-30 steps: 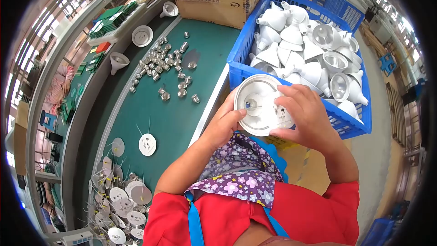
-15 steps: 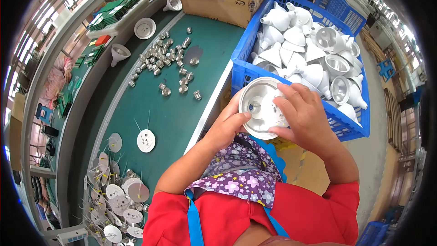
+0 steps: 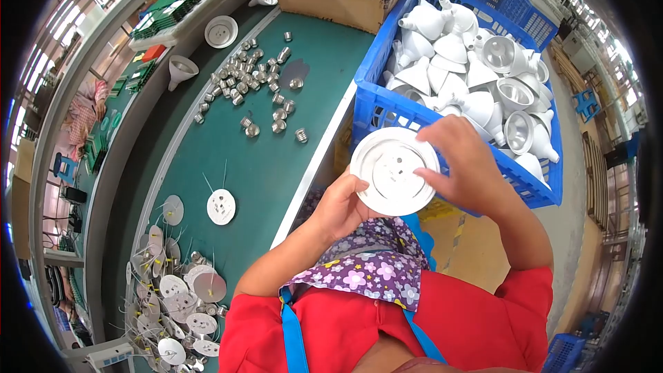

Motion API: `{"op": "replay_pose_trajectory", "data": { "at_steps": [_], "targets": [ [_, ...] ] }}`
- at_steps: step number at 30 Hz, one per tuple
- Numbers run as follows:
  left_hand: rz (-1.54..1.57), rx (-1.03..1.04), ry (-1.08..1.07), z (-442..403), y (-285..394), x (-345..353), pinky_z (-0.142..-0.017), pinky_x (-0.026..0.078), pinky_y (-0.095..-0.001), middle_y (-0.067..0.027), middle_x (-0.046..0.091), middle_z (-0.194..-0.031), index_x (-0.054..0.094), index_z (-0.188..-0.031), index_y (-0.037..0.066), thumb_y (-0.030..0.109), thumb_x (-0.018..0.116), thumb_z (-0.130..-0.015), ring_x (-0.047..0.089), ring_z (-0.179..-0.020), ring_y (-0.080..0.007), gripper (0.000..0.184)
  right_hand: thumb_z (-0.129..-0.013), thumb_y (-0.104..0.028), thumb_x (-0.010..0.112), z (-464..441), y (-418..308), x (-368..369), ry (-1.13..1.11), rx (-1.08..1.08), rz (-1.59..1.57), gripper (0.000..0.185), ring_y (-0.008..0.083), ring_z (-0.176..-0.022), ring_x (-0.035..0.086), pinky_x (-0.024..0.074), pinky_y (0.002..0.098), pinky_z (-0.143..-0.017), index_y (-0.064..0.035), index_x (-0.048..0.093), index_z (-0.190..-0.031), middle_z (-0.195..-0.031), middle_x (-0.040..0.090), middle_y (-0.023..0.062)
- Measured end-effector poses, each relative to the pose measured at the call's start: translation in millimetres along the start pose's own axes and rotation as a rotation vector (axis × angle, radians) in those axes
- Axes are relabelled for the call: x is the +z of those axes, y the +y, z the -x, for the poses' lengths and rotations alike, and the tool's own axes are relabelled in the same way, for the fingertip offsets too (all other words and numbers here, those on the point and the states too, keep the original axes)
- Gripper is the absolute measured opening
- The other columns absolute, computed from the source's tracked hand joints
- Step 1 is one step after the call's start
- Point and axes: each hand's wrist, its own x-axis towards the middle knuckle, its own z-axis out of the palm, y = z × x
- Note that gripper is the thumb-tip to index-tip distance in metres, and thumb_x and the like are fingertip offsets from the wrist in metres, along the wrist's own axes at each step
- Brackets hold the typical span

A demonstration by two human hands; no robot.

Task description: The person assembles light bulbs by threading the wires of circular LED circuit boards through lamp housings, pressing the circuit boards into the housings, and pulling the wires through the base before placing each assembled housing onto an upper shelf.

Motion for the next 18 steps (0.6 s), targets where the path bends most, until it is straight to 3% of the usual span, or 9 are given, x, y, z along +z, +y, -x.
{"op": "replay_pose_trajectory", "data": {
  "at_steps": [1, 4, 7, 10, 16, 18],
  "targets": [
    [-0.041, 0.035, 0.017, 1.0, -1.5, -1.7, -0.086, 0.052, -0.0434, -0.0146, 0.040, -0.133, 0.019, -0.140, 0.010, 0.009, 0.043, -0.078, 0.050, -0.117, -0.0298, 0.067, -0.067, -0.022, 0.075, 1.2, -0.9, -1.0, -0.010, 0.154, -0.026, 0.040, 0.0282, -0.089, 0.058, 0.0451, 0.0388, -0.073, -0.0060, 0.054, -0.097, -0.099, 0.059, 0.0114],
    [-0.156, 0.119, 0.063, 3.7, -3.6, 0.1, -0.090, 0.050, -0.0403, -0.0129, 0.037, -0.134, 0.016, -0.140, 0.010, -0.001, 0.042, -0.073, 0.047, -0.120, -0.0282, 0.073, -0.074, -0.025, 0.070, -7.4, -3.1, -6.9, -0.358, 0.462, -0.157, 0.038, 0.0305, -0.078, 0.061, 0.0465, 0.0369, -0.069, -0.0026, 0.052, -0.099, -0.088, 0.061, 0.0154],
    [-0.189, 0.144, 0.088, 9.6, -0.5, 12.1, -0.096, 0.045, -0.0343, -0.0125, 0.035, -0.134, 0.016, -0.140, 0.011, -0.009, 0.040, -0.069, 0.044, -0.122, -0.0235, 0.078, -0.074, -0.026, 0.068, -1.4, 18.6, 25.5, -0.193, 0.256, -0.103, 0.037, 0.0359, -0.075, 0.062, 0.0462, 0.0435, -0.067, -0.0010, 0.051, -0.095, -0.078, 0.062, 0.0183],
    [-0.148, 0.192, 0.068, 11.1, -0.9, 7.4, -0.096, 0.045, -0.0346, -0.0125, 0.038, -0.132, 0.018, -0.139, 0.010, -0.008, 0.044, -0.074, 0.045, -0.120, -0.0218, 0.072, -0.075, -0.028, 0.067, -1.8, 18.1, 34.9, -0.200, 0.260, -0.147, 0.037, 0.0366, -0.078, 0.062, 0.0463, 0.0437, -0.068, -0.0013, 0.051, -0.095, -0.081, 0.063, 0.0196],
    [-0.309, 0.185, 0.309, 8.8, -5.8, 7.2, -0.091, 0.046, -0.0334, -0.0107, 0.053, -0.118, 0.037, -0.130, 0.005, 0.008, 0.054, -0.088, 0.053, -0.110, -0.0188, 0.045, -0.078, -0.029, 0.065, -4.8, 10.5, 41.4, -0.260, 0.275, -0.186, 0.036, 0.0373, -0.080, 0.062, 0.0463, 0.0443, -0.070, -0.0017, 0.051, -0.095, -0.084, 0.063, 0.0198],
    [-0.295, 0.174, 0.360, 9.8, -5.7, 7.8, -0.091, 0.046, -0.0329, -0.0107, 0.055, -0.115, 0.042, -0.127, 0.004, 0.007, 0.054, -0.089, 0.055, -0.107, -0.0182, 0.040, -0.078, -0.029, 0.064, -4.4, 10.1, 44.4, -0.271, 0.300, -0.190, 0.034, 0.0378, -0.081, 0.061, 0.0461, 0.0448, -0.070, -0.0020, 0.051, -0.095, -0.085, 0.063, 0.0198]
  ]
}}
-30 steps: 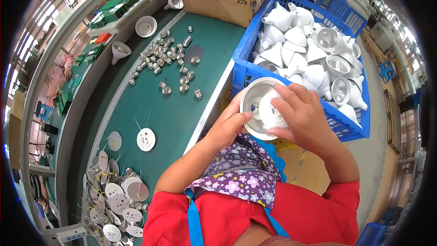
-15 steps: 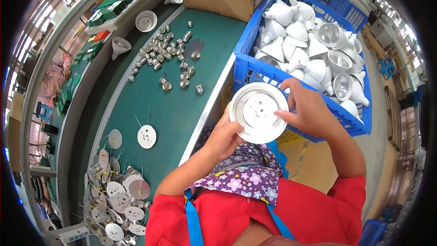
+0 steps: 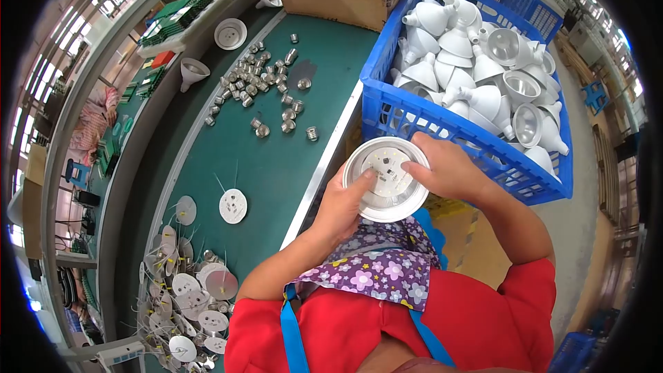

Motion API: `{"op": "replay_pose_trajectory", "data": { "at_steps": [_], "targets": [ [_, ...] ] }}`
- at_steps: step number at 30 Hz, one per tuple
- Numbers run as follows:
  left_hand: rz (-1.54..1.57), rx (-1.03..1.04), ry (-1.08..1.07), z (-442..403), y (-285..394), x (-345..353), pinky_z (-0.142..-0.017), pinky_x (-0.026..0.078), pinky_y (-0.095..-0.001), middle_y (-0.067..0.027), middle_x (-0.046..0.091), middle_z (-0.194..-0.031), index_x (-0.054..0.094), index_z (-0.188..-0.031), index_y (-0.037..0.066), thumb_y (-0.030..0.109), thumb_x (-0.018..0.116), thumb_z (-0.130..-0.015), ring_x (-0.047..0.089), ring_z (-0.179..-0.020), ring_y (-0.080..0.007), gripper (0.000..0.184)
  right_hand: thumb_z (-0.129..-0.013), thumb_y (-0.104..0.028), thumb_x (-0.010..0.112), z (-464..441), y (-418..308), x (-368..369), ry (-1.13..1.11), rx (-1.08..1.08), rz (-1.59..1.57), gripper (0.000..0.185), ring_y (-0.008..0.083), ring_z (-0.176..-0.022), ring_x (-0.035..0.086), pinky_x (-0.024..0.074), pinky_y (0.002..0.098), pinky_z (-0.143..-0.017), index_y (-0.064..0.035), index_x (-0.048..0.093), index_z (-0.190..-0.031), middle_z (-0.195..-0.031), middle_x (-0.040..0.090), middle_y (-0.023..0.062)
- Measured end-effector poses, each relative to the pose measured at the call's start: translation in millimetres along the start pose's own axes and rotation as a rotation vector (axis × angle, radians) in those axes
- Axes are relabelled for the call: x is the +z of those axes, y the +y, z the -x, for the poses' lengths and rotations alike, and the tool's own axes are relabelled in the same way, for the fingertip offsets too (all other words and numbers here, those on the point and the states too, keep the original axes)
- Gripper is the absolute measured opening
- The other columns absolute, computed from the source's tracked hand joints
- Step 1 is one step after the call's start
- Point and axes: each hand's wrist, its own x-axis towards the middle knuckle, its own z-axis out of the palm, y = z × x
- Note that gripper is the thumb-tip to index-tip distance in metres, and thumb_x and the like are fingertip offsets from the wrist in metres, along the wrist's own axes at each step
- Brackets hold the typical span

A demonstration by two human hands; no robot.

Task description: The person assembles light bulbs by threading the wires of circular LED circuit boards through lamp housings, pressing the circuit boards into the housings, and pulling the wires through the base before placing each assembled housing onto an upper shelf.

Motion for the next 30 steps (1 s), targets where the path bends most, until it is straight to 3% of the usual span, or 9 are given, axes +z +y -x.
{"op": "replay_pose_trajectory", "data": {
  "at_steps": [4, 7, 19, 22, 30],
  "targets": [
    [-0.023, -0.074, 0.037, 4.4, 2.4, -2.5, -0.090, 0.047, -0.0326, -0.0108, 0.057, -0.115, 0.045, -0.125, 0.002, 0.004, 0.054, -0.088, 0.057, -0.104, -0.0175, 0.038, -0.079, -0.026, 0.064, -1.1, 1.8, 7.1, 0.016, -0.035, 0.025, 0.031, 0.0384, -0.077, 0.060, 0.0452, 0.0436, -0.066, -0.0018, 0.051, -0.092, -0.079, 0.062, 0.0191],
    [-0.008, -0.236, -0.079, 7.4, 18.1, -9.0, -0.088, 0.048, -0.0331, -0.0103, 0.057, -0.115, 0.045, -0.125, 0.002, 0.005, 0.055, -0.088, 0.057, -0.103, -0.0170, 0.038, -0.078, -0.026, 0.064, -3.1, -0.5, 9.1, -0.025, -0.081, 0.047, 0.031, 0.0379, -0.077, 0.060, 0.0453, 0.0444, -0.065, -0.0021, 0.051, -0.092, -0.079, 0.062, 0.0185],
    [-0.300, -0.078, 0.172, -3.0, 17.3, -8.2, -0.075, 0.052, -0.0290, -0.0114, 0.064, -0.099, 0.057, -0.108, -0.003, 0.005, 0.066, -0.080, 0.063, -0.086, -0.0163, 0.031, -0.076, -0.027, 0.068, -11.8, -17.4, 19.3, 0.025, -0.128, 0.252, 0.033, 0.0344, -0.067, 0.062, 0.0475, 0.0429, -0.058, -0.0048, 0.049, -0.091, -0.070, 0.062, 0.0151],
    [-0.330, -0.073, 0.191, -9.1, 11.7, -15.3, -0.075, 0.054, -0.0333, -0.0128, 0.064, -0.098, 0.057, -0.108, -0.005, 0.006, 0.069, -0.078, 0.063, -0.085, -0.0193, 0.034, -0.077, -0.023, 0.066, -11.1, -17.9, 23.0, 0.033, -0.155, 0.279, 0.028, 0.0331, -0.064, 0.064, 0.0494, 0.0420, -0.055, -0.0037, 0.050, -0.090, -0.069, 0.062, 0.0152],
    [-0.385, -0.136, 0.206, -9.5, 15.2, -26.0, -0.072, 0.053, -0.0310, -0.0116, 0.065, -0.096, 0.059, -0.107, -0.003, 0.003, 0.071, -0.075, 0.063, -0.082, -0.0175, 0.034, -0.076, -0.020, 0.066, -5.2, -21.6, 40.5, 0.116, -0.214, 0.280, 0.024, 0.0303, -0.059, 0.064, 0.0502, 0.0391, -0.051, -0.0051, 0.050, -0.086, -0.065, 0.062, 0.0127]
  ]
}}
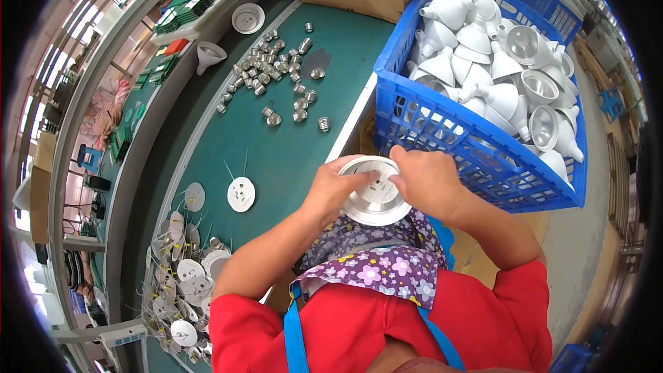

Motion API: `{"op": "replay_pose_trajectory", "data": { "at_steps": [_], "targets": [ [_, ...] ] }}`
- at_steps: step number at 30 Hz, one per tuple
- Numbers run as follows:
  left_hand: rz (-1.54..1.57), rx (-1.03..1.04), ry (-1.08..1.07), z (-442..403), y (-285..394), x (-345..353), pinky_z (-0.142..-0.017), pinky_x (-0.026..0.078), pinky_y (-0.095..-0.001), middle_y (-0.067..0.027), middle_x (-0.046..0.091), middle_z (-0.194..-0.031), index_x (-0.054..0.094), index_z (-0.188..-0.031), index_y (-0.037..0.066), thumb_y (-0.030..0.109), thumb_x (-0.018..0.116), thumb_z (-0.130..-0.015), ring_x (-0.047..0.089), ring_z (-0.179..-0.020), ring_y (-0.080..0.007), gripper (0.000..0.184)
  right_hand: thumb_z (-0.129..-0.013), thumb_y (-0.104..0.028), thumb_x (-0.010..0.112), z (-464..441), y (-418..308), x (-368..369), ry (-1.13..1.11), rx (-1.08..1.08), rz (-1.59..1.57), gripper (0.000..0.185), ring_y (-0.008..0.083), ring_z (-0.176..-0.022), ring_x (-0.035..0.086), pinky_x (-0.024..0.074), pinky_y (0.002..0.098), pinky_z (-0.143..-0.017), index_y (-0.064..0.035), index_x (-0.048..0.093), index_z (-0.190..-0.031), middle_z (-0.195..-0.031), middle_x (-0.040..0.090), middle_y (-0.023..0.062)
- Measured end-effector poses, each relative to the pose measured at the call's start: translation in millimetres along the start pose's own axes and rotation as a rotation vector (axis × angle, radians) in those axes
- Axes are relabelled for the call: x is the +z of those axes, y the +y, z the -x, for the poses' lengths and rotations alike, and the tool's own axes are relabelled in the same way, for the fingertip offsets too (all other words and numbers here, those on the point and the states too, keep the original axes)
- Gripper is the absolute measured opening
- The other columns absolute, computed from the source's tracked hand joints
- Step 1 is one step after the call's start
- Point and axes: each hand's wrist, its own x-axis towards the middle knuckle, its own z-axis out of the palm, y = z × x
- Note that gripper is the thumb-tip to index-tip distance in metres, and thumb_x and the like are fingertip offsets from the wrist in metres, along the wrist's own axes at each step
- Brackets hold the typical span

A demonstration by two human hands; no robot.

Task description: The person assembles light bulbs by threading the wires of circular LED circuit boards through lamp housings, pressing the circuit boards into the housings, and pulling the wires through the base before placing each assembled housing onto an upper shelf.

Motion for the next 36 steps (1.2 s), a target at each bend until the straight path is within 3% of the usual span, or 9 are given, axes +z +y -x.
{"op": "replay_pose_trajectory", "data": {
  "at_steps": [10, 13, 16, 20, 21, 26, 32, 34, 36],
  "targets": [
    [-0.216, 0.270, 0.065, -0.5, -12.3, -12.1, -0.071, 0.050, -0.0256, -0.0065, 0.067, -0.095, 0.064, -0.105, 0.002, 0.004, 0.070, -0.075, 0.061, -0.080, -0.0107, 0.031, -0.073, -0.016, 0.067, -4.6, -8.1, 15.5, 0.175, -0.062, 0.028, 0.022, 0.0272, -0.053, 0.062, 0.0495, 0.0351, -0.045, -0.0061, 0.050, -0.083, -0.063, 0.059, 0.0092],
    [-0.513, 0.663, 0.182, 3.6, -12.5, -13.1, -0.075, 0.051, -0.0277, -0.0089, 0.067, -0.099, 0.064, -0.103, 0.003, 0.000, 0.069, -0.071, 0.064, -0.085, -0.0159, 0.033, -0.072, -0.019, 0.069, -0.9, -7.1, 21.2, 0.248, -0.086, 0.020, 0.026, 0.0254, -0.061, 0.063, 0.0500, 0.0355, -0.050, -0.0061, 0.048, -0.082, -0.068, 0.059, 0.0091],
    [-0.824, 1.088, 0.239, 12.1, -4.7, -17.9, -0.078, 0.051, -0.0304, -0.0128, 0.066, -0.102, 0.065, -0.099, 0.004, -0.004, 0.069, -0.064, 0.065, -0.092, -0.0237, 0.036, -0.072, -0.024, 0.071, 9.0, -6.5, 6.9, 0.234, -0.171, -0.149, 0.030, 0.0245, -0.072, 0.062, 0.0497, 0.0356, -0.059, -0.0057, 0.049, -0.083, -0.076, 0.058, 0.0113],
    [-0.825, 1.271, 0.227, 24.2, -1.5, -23.5, -0.077, 0.052, -0.0330, -0.0121, 0.067, -0.099, 0.066, -0.094, 0.003, -0.003, 0.070, -0.058, 0.065, -0.094, -0.0261, 0.036, -0.085, -0.023, 0.063, 12.7, 17.5, 3.5, 0.112, -0.002, -1.162, 0.024, 0.0105, -0.074, 0.055, 0.0454, 0.0259, -0.067, -0.0032, 0.056, -0.097, -0.082, 0.058, 0.0027],
    [-0.850, 1.325, 0.196, 27.1, 0.3, -23.3, -0.074, 0.053, -0.0330, -0.0103, 0.068, -0.097, 0.066, -0.093, 0.004, 0.003, 0.071, -0.059, 0.065, -0.092, -0.0257, 0.035, -0.090, -0.020, 0.055, 5.5, 21.4, -4.5, 0.045, 0.151, -1.247, 0.020, 0.0062, -0.078, 0.051, 0.0434, 0.0225, -0.069, -0.0029, 0.057, -0.101, -0.084, 0.056, -0.0010],
    [-1.048, 1.543, 0.045, 39.8, 4.2, -20.3, -0.069, 0.053, -0.0305, -0.0082, 0.067, -0.099, 0.067, -0.096, 0.006, 0.013, 0.070, -0.064, 0.066, -0.090, -0.0271, 0.033, -0.093, -0.016, 0.052, -21.6, 18.8, -3.9, 0.012, 0.072, -1.319, 0.025, 0.0067, -0.083, 0.052, 0.0430, 0.0218, -0.076, -0.0030, 0.059, -0.112, -0.093, 0.059, 0.0004],
    [-0.785, 1.286, 0.085, 44.1, -3.1, -16.7, -0.072, 0.054, -0.0293, -0.0113, 0.067, -0.099, 0.066, -0.100, 0.003, 0.000, 0.066, -0.069, 0.067, -0.086, -0.0257, 0.031, -0.093, -0.017, 0.051, -27.0, 15.9, -0.6, -0.056, 0.077, -1.434, 0.028, 0.0056, -0.077, 0.052, 0.0456, 0.0212, -0.069, -0.0029, 0.056, -0.117, -0.088, 0.058, -0.0010],
    [-0.544, 0.922, 0.153, 43.7, -2.5, -13.5, -0.077, 0.051, -0.0262, -0.0106, 0.067, -0.098, 0.065, -0.103, -0.001, 0.001, 0.066, -0.076, 0.065, -0.087, -0.0157, 0.027, -0.093, -0.017, 0.050, -28.9, 20.7, 15.6, -0.070, 0.205, -1.653, 0.030, 0.0071, -0.080, 0.054, 0.0475, 0.0220, -0.069, -0.0040, 0.053, -0.120, -0.088, 0.057, 0.0019],
    [-0.206, 0.441, 0.148, 34.5, 1.3, -15.5, -0.077, 0.051, -0.0265, -0.0096, 0.066, -0.099, 0.063, -0.104, -0.003, 0.002, 0.066, -0.079, 0.063, -0.086, -0.0144, 0.026, -0.094, -0.020, 0.049, -26.5, 15.0, 18.1, 0.069, 0.446, -1.415, 0.034, 0.0070, -0.072, 0.050, 0.0467, 0.0219, -0.064, -0.0017, 0.045, -0.122, -0.085, 0.053, 0.0021]
  ]
}}
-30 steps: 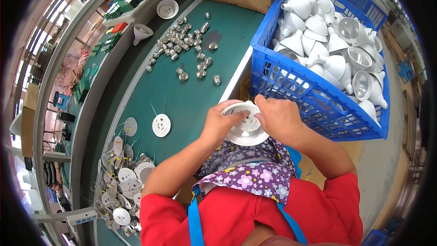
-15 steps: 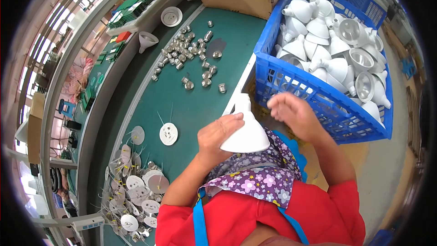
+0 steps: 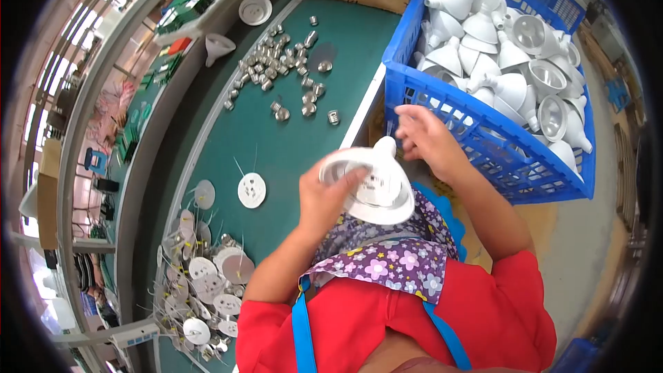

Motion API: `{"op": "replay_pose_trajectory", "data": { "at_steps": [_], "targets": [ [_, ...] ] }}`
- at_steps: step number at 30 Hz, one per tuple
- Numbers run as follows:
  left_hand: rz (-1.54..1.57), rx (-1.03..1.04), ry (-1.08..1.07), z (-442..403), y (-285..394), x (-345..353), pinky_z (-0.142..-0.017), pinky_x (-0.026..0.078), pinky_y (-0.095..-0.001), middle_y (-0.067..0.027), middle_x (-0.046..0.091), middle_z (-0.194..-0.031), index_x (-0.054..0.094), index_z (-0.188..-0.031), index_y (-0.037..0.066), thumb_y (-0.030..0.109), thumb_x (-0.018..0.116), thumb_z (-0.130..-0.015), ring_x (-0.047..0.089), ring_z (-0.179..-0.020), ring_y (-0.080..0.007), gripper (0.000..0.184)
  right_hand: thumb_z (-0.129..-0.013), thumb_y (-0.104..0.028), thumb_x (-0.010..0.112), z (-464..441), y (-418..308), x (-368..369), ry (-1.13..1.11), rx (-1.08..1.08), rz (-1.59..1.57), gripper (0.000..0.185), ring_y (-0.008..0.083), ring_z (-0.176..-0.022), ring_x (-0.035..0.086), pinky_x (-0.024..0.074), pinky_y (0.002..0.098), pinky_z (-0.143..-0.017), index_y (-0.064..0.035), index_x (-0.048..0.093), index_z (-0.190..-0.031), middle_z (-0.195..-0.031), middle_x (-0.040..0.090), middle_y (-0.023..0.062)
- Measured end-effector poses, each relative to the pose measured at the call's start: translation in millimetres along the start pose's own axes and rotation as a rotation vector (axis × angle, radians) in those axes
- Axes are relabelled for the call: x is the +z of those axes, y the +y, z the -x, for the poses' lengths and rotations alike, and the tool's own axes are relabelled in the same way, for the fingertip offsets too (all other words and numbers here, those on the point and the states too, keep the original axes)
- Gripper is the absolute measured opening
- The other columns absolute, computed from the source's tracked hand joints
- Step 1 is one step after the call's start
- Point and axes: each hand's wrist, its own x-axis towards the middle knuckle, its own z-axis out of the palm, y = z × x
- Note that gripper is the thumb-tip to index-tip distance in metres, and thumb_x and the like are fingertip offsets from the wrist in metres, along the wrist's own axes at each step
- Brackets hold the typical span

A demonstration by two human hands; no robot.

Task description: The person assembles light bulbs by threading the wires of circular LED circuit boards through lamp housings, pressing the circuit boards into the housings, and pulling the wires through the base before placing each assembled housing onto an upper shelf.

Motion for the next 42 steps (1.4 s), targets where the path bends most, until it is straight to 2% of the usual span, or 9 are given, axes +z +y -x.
{"op": "replay_pose_trajectory", "data": {
  "at_steps": [2, 5, 8, 11, 15, 25, 34, 37, 42],
  "targets": [
    [0.298, -0.172, 0.051, -10.9, -9.9, 2.2, -0.074, 0.052, -0.0272, -0.0101, 0.064, -0.099, 0.059, -0.107, -0.006, 0.004, 0.067, -0.080, 0.063, -0.085, -0.0151, 0.029, -0.090, -0.018, 0.055, 12.0, 10.3, -0.4, 0.028, -0.121, 0.074, 0.031, 0.0070, -0.063, 0.049, 0.0450, 0.0223, -0.059, -0.0024, 0.047, -0.116, -0.081, 0.053, 0.0002],
    [0.390, -0.247, 0.050, -19.2, -24.1, 0.8, -0.074, 0.052, -0.0275, -0.0121, 0.063, -0.100, 0.056, -0.110, -0.007, 0.005, 0.068, -0.080, 0.063, -0.084, -0.0155, 0.035, -0.074, -0.023, 0.072, 46.2, 4.1, 4.8, -0.100, -0.354, 0.457, 0.054, 0.0089, -0.064, 0.051, 0.0454, 0.0244, -0.061, -0.0037, 0.047, -0.118, -0.079, 0.053, 0.0024],
    [0.377, -0.242, 0.031, -20.1, -24.1, 6.5, -0.075, 0.052, -0.0275, -0.0120, 0.063, -0.100, 0.055, -0.112, -0.006, 0.004, 0.067, -0.080, 0.062, -0.086, -0.0156, 0.035, -0.066, -0.034, 0.075, 50.9, 0.3, 20.7, 0.003, -0.453, 0.838, 0.070, 0.0325, -0.079, 0.064, 0.0499, 0.0379, -0.069, -0.0044, 0.043, -0.121, -0.093, 0.061, 0.0179],
    [0.370, -0.240, 0.024, -17.7, -22.3, 9.9, -0.077, 0.052, -0.0272, -0.0119, 0.063, -0.102, 0.055, -0.113, -0.005, 0.002, 0.065, -0.081, 0.062, -0.088, -0.0153, 0.034, -0.065, -0.034, 0.076, 41.0, 5.5, 15.1, -0.014, -0.324, 0.829, 0.068, 0.0383, -0.086, 0.062, 0.0491, 0.0435, -0.071, -0.0020, 0.043, -0.116, -0.094, 0.062, 0.0216],
    [0.361, -0.250, 0.009, -11.5, -23.2, 5.9, -0.080, 0.050, -0.0274, -0.0116, 0.062, -0.104, 0.053, -0.115, -0.004, -0.002, 0.060, -0.081, 0.060, -0.092, -0.0153, 0.034, -0.065, -0.031, 0.074, 26.0, 17.4, 7.2, -0.027, -0.281, 0.793, 0.054, 0.0382, -0.081, 0.063, 0.0490, 0.0439, -0.072, -0.0002, 0.048, -0.101, -0.086, 0.063, 0.0208],
    [0.148, -0.070, 0.063, -12.7, -36.1, 8.9, -0.087, 0.045, -0.0285, -0.0115, 0.059, -0.110, 0.047, -0.119, -0.004, -0.004, 0.058, -0.080, 0.057, -0.100, -0.0164, 0.041, -0.067, -0.030, 0.072, 17.0, 21.8, 12.3, 0.067, -0.227, 0.968, 0.049, 0.0374, -0.079, 0.063, 0.0487, 0.0444, -0.069, 0.0002, 0.051, -0.098, -0.082, 0.064, 0.0209],
    [0.247, -0.165, -0.012, -5.4, -36.3, 10.0, -0.090, 0.045, -0.0294, -0.0121, 0.058, -0.112, 0.046, -0.123, -0.004, -0.001, 0.060, -0.081, 0.057, -0.101, -0.0165, 0.044, -0.069, -0.030, 0.071, 15.6, 27.3, 7.7, 0.061, -0.197, 0.990, 0.043, 0.0368, -0.078, 0.063, 0.0490, 0.0439, -0.069, -0.0016, 0.055, -0.097, -0.082, 0.065, 0.0193],
    [0.305, -0.362, -0.026, -8.9, -23.3, 5.6, -0.086, 0.047, -0.0291, -0.0129, 0.058, -0.109, 0.047, -0.120, -0.003, 0.003, 0.062, -0.082, 0.058, -0.098, -0.0164, 0.041, -0.069, -0.029, 0.071, 16.0, 24.3, 8.9, 0.047, -0.153, 1.020, 0.041, 0.0367, -0.077, 0.063, 0.0491, 0.0431, -0.069, -0.0022, 0.056, -0.095, -0.082, 0.065, 0.0192],
    [0.203, -0.258, 0.017, -15.5, -33.9, 5.2, -0.077, 0.048, -0.0273, -0.0115, 0.061, -0.102, 0.051, -0.115, -0.003, 0.010, 0.064, -0.083, 0.059, -0.092, -0.0152, 0.036, -0.072, -0.028, 0.069, 18.7, 28.9, 15.2, 0.031, -0.227, 1.097, 0.037, 0.0378, -0.070, 0.063, 0.0499, 0.0461, -0.063, -0.0030, 0.051, -0.092, -0.073, 0.064, 0.0197]
  ]
}}
